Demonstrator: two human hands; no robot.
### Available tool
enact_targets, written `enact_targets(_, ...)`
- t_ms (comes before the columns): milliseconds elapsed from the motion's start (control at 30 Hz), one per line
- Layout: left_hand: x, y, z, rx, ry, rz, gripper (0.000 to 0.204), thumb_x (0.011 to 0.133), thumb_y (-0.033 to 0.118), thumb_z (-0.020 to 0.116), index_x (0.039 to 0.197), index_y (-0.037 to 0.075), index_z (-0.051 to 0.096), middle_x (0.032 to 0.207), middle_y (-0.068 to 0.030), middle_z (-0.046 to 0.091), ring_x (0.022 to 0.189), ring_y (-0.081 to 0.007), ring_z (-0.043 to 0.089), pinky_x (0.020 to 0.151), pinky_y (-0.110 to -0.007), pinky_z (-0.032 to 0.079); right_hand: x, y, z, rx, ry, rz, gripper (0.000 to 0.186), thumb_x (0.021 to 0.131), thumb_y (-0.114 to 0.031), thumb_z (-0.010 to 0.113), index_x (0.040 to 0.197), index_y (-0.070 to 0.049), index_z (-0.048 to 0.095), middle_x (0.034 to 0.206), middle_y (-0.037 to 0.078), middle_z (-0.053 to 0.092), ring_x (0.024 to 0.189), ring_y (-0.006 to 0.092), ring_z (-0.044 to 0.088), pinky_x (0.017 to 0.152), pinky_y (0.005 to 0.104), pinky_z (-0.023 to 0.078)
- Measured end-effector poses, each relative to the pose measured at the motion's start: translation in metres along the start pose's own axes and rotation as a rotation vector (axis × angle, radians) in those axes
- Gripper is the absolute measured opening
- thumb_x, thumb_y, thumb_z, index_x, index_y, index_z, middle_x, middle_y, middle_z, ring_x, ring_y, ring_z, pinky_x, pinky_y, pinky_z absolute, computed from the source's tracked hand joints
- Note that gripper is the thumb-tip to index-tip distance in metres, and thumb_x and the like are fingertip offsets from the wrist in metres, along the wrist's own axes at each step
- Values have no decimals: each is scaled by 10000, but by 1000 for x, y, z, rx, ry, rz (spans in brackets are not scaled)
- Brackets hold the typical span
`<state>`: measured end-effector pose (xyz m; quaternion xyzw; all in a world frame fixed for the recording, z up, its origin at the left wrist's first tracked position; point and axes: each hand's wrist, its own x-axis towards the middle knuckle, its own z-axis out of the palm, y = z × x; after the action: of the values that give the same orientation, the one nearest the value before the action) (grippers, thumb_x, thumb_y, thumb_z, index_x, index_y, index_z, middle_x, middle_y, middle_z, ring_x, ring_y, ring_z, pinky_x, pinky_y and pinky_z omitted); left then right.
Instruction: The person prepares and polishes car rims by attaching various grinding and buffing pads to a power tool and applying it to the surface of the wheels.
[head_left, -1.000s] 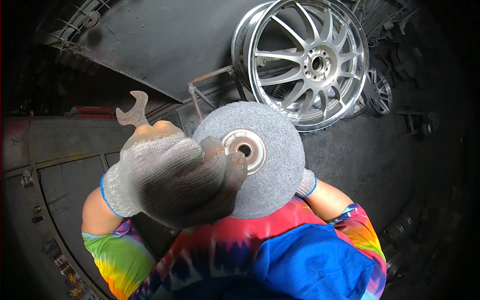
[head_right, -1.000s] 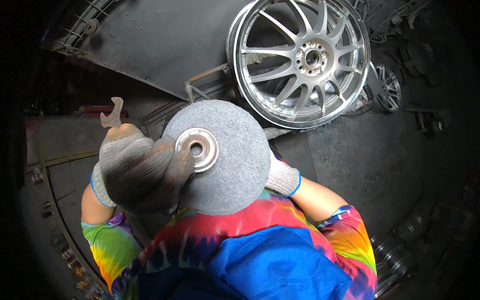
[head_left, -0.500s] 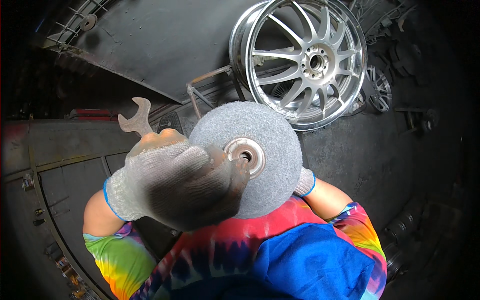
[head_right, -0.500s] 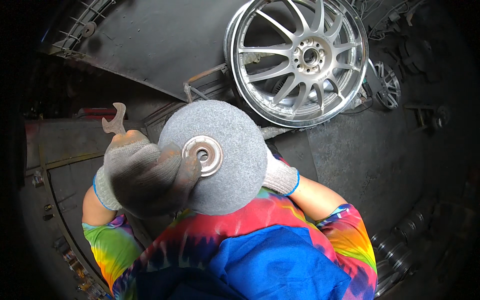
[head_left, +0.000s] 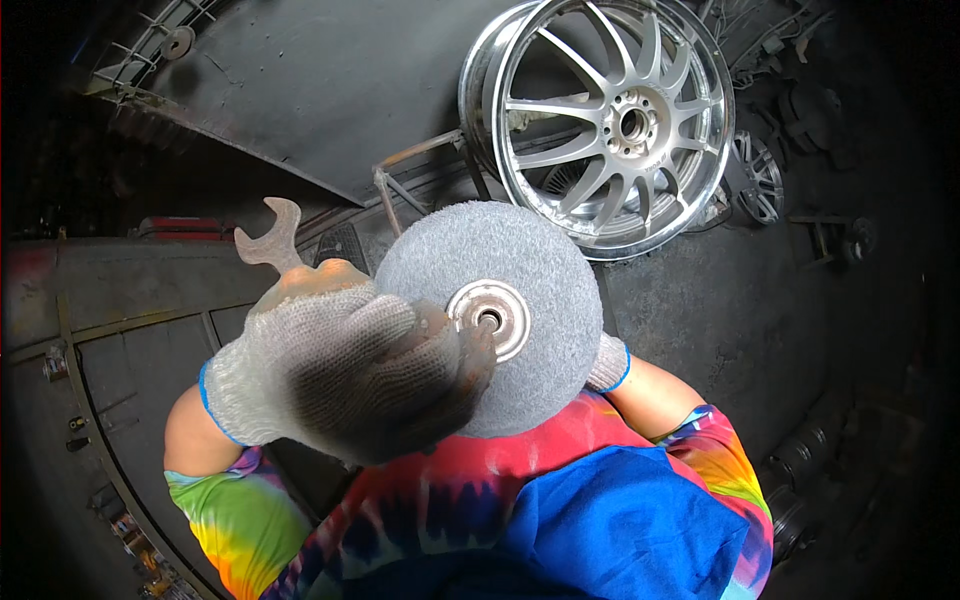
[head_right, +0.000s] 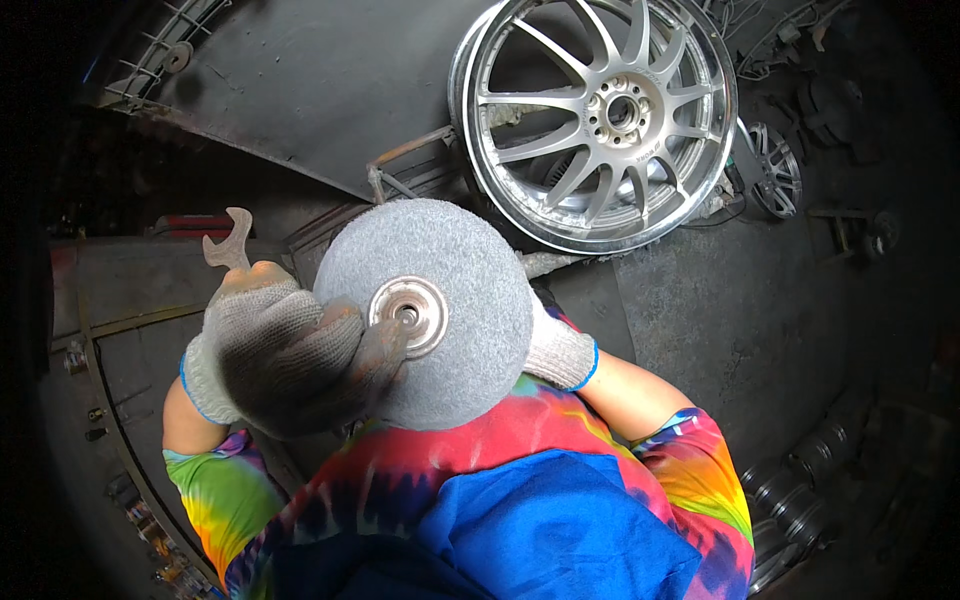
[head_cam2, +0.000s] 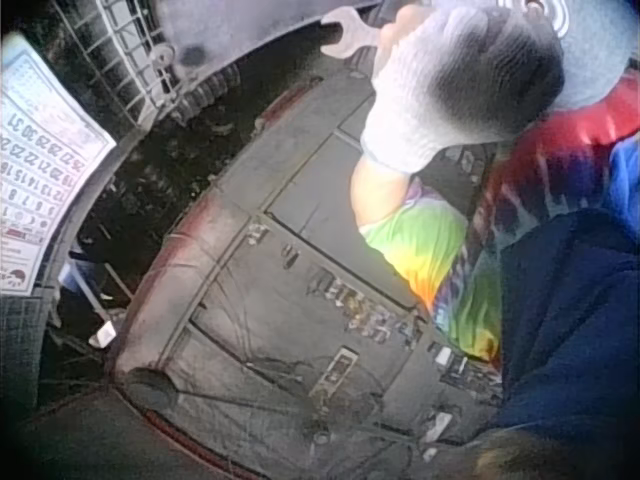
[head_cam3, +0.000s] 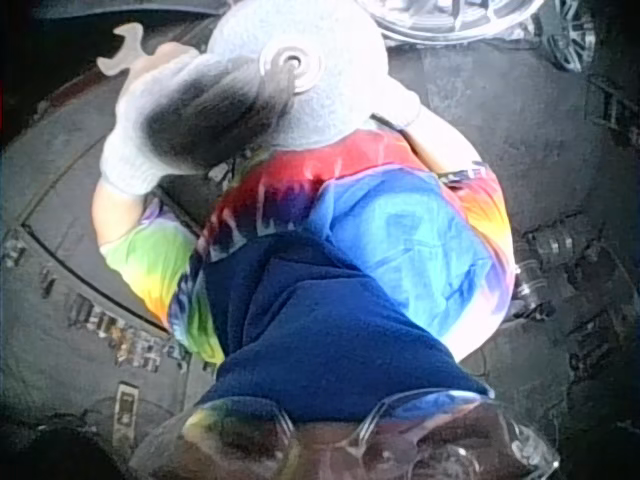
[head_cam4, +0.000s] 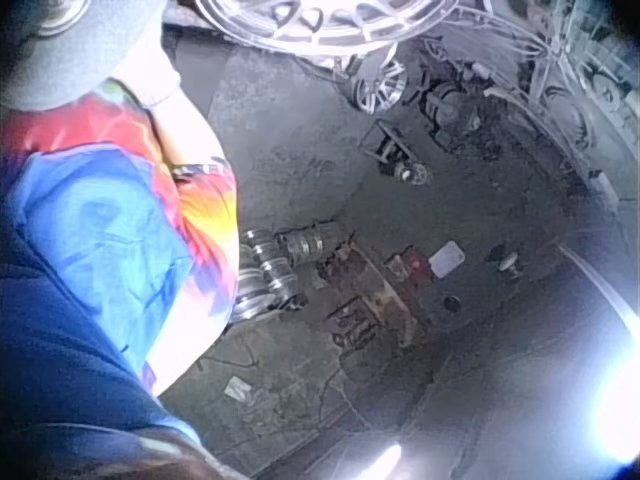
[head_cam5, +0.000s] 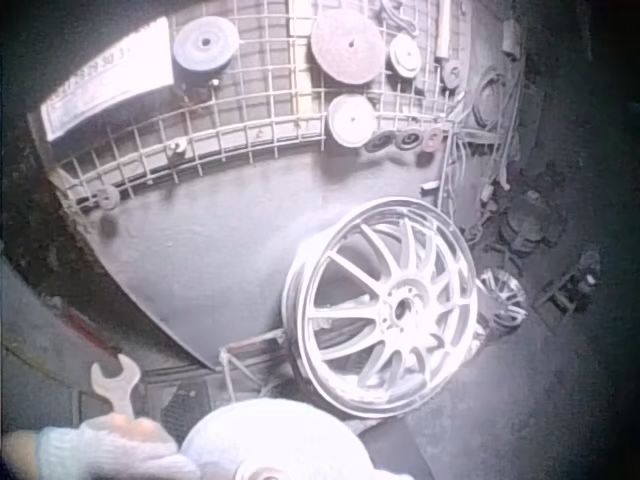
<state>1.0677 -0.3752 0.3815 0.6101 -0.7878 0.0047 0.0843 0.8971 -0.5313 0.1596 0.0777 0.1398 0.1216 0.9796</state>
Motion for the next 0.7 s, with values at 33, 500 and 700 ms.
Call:
enact_targets(33,-2,-2,0,-106,-42,-44,321,691,303,651,996,202,660,777,22,580,593,-152,548,479,-300,400,1,0,1,-5,-1,1,499,1005,-382,332,1433,-125,356,1443,107,408,1302,269,421,1115,462,300)
enact_targets(500,20,-11,0,-239,-45,-202,433,640,245,731,1068,211,681,668,-53,563,580,-243,583,499,-327,451,24,25,9,-192,-16,7,504,1004,-392,328,1431,-125,357,1438,109,414,1296,276,428,1110,469,306)
enact_targets(700,28,-6,-1,-240,-38,-185,356,664,207,717,1019,202,680,656,-62,545,572,-251,572,495,-337,450,14,17,7,-137,-3,9,506,1004,-396,327,1431,-125,358,1436,110,416,1293,279,431,1108,472,308)
